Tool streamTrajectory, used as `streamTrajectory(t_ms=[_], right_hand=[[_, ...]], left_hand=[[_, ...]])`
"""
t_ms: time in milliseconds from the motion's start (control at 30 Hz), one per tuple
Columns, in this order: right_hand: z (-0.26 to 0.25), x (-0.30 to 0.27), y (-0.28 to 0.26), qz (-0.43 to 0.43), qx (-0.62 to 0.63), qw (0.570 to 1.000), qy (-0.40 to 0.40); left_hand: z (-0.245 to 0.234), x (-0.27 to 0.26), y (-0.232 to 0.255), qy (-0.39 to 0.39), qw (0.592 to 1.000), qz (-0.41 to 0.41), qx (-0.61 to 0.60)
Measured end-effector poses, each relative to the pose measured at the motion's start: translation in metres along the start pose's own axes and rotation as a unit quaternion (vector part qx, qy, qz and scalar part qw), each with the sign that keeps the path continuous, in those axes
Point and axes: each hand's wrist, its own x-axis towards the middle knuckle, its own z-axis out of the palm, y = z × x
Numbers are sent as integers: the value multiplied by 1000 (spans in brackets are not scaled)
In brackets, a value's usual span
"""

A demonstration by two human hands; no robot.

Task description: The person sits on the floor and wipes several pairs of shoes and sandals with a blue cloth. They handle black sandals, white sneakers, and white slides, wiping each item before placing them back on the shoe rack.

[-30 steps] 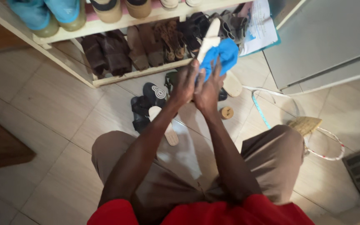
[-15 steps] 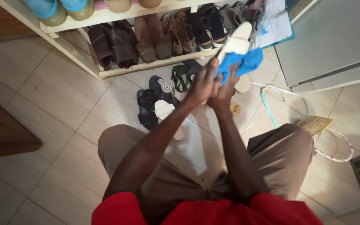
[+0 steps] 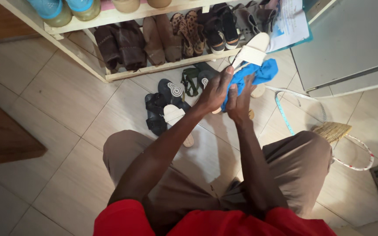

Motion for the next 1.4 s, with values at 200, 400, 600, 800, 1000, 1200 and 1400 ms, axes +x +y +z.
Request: streamTrajectory(t_ms=[200, 400, 600, 800, 1000, 1200, 1400], right_hand=[[-6, 27, 3, -65, -93, 992, -59], [23, 42, -28, -69, -101, 985, -123], [18, 97, -53, -37, -49, 997, -52], [5, 72, -51, -116, -126, 977, -130], [25, 41, -65, -97, -92, 980, -151], [41, 72, -76, -113, -145, 981, -57], [52, 70, -79, 8, -120, 992, 23]], left_hand=[[-22, 20, -16, -96, 983, -87, -128], [-61, 47, -28, -8, 995, 78, -68], [-41, 47, -12, 35, 968, -8, -248], [-60, 29, 14, -49, 912, -75, -401], [-70, 26, 50, -43, 860, -38, -507], [-68, 30, 22, -41, 886, -26, -461], [-55, 32, 3, -33, 896, 0, -443]])
